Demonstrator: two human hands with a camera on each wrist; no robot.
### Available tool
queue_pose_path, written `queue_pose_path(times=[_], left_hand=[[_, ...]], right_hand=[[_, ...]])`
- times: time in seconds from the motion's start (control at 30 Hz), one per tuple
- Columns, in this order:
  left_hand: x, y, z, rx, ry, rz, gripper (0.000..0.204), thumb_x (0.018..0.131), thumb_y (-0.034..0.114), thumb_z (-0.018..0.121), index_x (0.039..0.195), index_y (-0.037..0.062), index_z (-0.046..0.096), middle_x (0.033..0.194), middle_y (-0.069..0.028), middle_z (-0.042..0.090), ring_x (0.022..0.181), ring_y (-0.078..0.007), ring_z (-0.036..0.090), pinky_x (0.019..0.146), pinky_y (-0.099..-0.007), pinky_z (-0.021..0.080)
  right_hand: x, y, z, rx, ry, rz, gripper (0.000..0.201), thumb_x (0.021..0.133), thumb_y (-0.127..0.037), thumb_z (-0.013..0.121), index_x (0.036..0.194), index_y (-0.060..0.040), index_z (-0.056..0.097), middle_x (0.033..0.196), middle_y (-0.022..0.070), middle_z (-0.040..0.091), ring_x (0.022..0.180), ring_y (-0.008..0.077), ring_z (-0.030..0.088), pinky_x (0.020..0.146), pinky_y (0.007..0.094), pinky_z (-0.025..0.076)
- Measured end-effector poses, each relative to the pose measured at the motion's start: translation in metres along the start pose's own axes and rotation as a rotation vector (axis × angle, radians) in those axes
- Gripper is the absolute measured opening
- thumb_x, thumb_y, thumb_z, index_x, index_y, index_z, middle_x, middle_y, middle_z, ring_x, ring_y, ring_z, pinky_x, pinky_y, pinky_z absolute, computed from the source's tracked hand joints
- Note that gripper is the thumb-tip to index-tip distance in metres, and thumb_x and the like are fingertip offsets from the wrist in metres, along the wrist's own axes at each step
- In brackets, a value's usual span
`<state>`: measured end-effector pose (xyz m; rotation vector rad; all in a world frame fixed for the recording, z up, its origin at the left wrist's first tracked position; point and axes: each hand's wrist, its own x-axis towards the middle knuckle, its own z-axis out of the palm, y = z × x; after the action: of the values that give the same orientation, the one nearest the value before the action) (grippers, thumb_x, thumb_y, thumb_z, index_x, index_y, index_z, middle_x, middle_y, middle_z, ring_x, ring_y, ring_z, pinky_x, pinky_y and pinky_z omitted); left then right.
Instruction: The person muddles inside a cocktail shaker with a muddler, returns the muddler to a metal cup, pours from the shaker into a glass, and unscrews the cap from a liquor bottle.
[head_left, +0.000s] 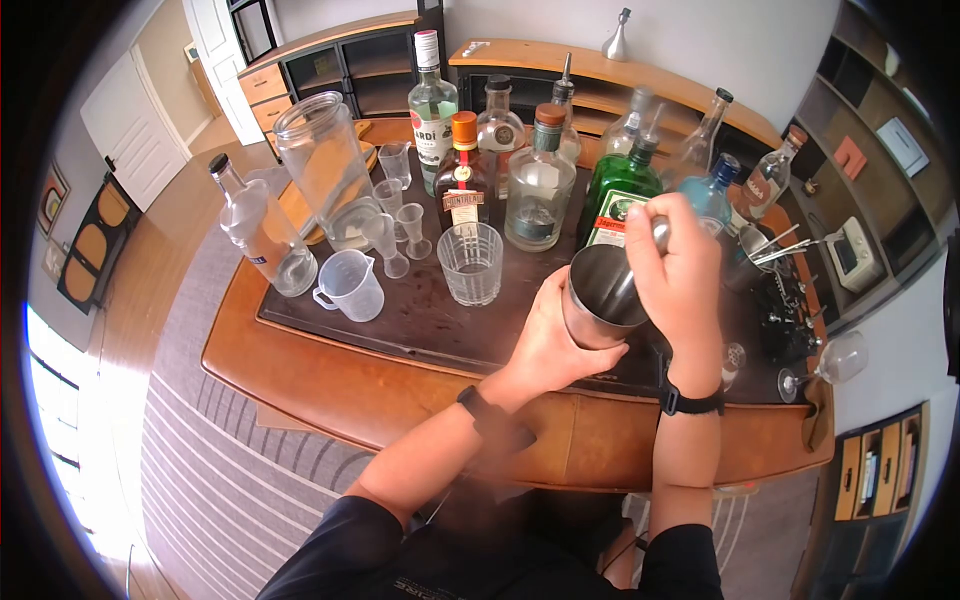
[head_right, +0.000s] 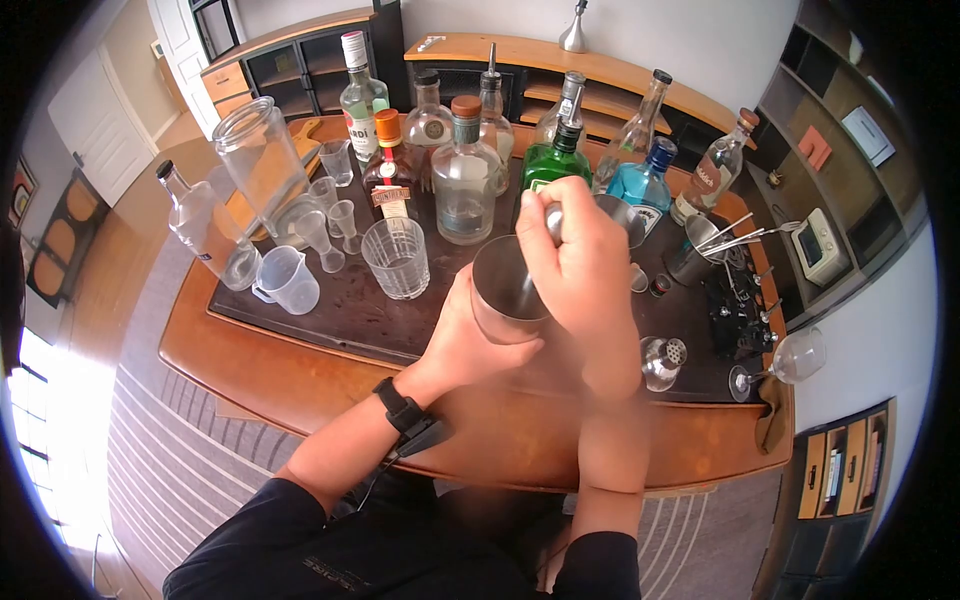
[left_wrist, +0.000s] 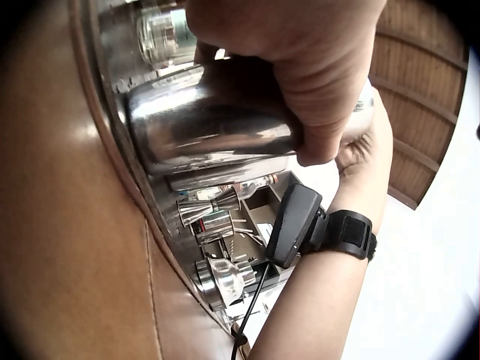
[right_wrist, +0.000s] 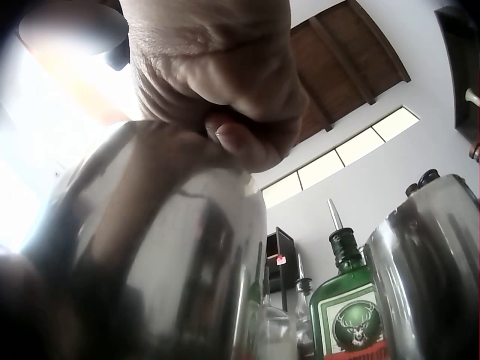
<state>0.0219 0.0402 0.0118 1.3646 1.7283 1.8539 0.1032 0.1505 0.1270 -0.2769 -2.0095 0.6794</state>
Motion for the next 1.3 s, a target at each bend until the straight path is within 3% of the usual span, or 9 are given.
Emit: queue_pose_path(times=[0.07, 0.3, 0.6, 0.8, 0.87, 1.0, 1.03, 1.1, 1.3], left_hand=[[0.003, -0.001, -0.001, -0.003, -0.021, -0.015, 0.107, 0.063, 0.023, 0.095, 0.145, -0.0057, 0.031, 0.136, -0.0185, 0.052, 0.128, -0.0273, 0.054, 0.109, -0.0404, 0.044], [0.005, 0.001, -0.001, -0.048, -0.055, -0.019, 0.107, 0.063, 0.020, 0.094, 0.145, -0.0050, 0.030, 0.135, -0.0173, 0.052, 0.128, -0.0264, 0.054, 0.109, -0.0401, 0.045], [0.007, -0.005, 0.001, -0.150, -0.105, -0.016, 0.103, 0.064, 0.018, 0.093, 0.145, -0.0037, 0.032, 0.134, -0.0157, 0.053, 0.126, -0.0242, 0.055, 0.108, -0.0393, 0.045], [0.010, 0.019, 0.001, -0.223, -0.011, 0.092, 0.077, 0.061, 0.014, 0.089, 0.128, -0.0005, 0.053, 0.118, -0.0112, 0.062, 0.112, -0.0209, 0.060, 0.100, -0.0379, 0.048], [0.006, 0.016, 0.002, -0.183, 0.004, 0.039, 0.088, 0.062, 0.016, 0.091, 0.135, -0.0023, 0.045, 0.126, -0.0147, 0.058, 0.117, -0.0234, 0.059, 0.102, -0.0387, 0.048], [-0.001, -0.011, 0.007, -0.079, 0.021, -0.004, 0.101, 0.062, 0.021, 0.094, 0.142, -0.0031, 0.037, 0.133, -0.0182, 0.052, 0.124, -0.0267, 0.055, 0.105, -0.0411, 0.047], [-0.002, -0.012, 0.006, -0.036, 0.027, -0.009, 0.102, 0.062, 0.022, 0.094, 0.142, -0.0029, 0.036, 0.134, -0.0185, 0.052, 0.125, -0.0272, 0.055, 0.106, -0.0415, 0.046], [0.000, -0.010, 0.006, -0.058, 0.001, -0.014, 0.104, 0.062, 0.024, 0.094, 0.143, -0.0026, 0.034, 0.136, -0.0190, 0.050, 0.126, -0.0280, 0.054, 0.106, -0.0420, 0.046], [-0.001, -0.008, 0.005, -0.103, -0.002, -0.004, 0.102, 0.062, 0.023, 0.094, 0.142, -0.0022, 0.036, 0.133, -0.0179, 0.054, 0.123, -0.0272, 0.056, 0.105, -0.0418, 0.047]], right_hand=[[0.000, 0.001, 0.004, -0.043, -0.034, -0.005, 0.016, 0.101, -0.016, 0.065, 0.093, -0.0038, 0.060, 0.063, 0.0009, 0.056, 0.057, 0.0049, 0.049, 0.052, 0.0260, 0.039], [0.000, 0.005, 0.005, -0.001, 0.032, -0.015, 0.015, 0.100, -0.015, 0.066, 0.092, -0.0038, 0.060, 0.062, 0.0011, 0.055, 0.055, 0.0051, 0.048, 0.050, 0.0265, 0.038], [-0.004, 0.003, 0.007, 0.006, 0.047, -0.078, 0.013, 0.099, -0.012, 0.068, 0.093, -0.0029, 0.060, 0.069, 0.0035, 0.064, 0.058, 0.0058, 0.055, 0.053, 0.0254, 0.044], [-0.002, 0.006, 0.005, -0.036, 0.008, -0.115, 0.012, 0.099, -0.011, 0.068, 0.094, -0.0030, 0.060, 0.073, 0.0055, 0.067, 0.061, 0.0056, 0.059, 0.055, 0.0251, 0.047], [-0.003, 0.006, 0.004, -0.047, 0.052, -0.135, 0.012, 0.098, -0.011, 0.069, 0.095, -0.0029, 0.060, 0.074, 0.0055, 0.068, 0.060, 0.0047, 0.058, 0.053, 0.0245, 0.046], [-0.003, 0.014, 0.009, -0.030, -0.002, -0.146, 0.016, 0.098, -0.016, 0.069, 0.099, -0.0037, 0.059, 0.071, 0.0116, 0.062, 0.059, 0.0211, 0.061, 0.056, 0.0335, 0.047], [-0.003, 0.012, 0.007, -0.052, -0.001, -0.148, 0.014, 0.098, -0.015, 0.068, 0.099, -0.0040, 0.059, 0.073, 0.0103, 0.064, 0.060, 0.0179, 0.062, 0.056, 0.0313, 0.048], [-0.002, 0.003, 0.002, 0.008, 0.072, -0.119, 0.019, 0.096, -0.020, 0.070, 0.093, -0.0063, 0.057, 0.070, 0.0137, 0.065, 0.063, 0.0340, 0.067, 0.055, 0.0419, 0.050], [0.000, 0.012, 0.004, -0.017, 0.014, -0.056, 0.019, 0.096, -0.018, 0.070, 0.093, -0.0049, 0.057, 0.072, 0.0138, 0.067, 0.062, 0.0303, 0.068, 0.054, 0.0389, 0.049]])
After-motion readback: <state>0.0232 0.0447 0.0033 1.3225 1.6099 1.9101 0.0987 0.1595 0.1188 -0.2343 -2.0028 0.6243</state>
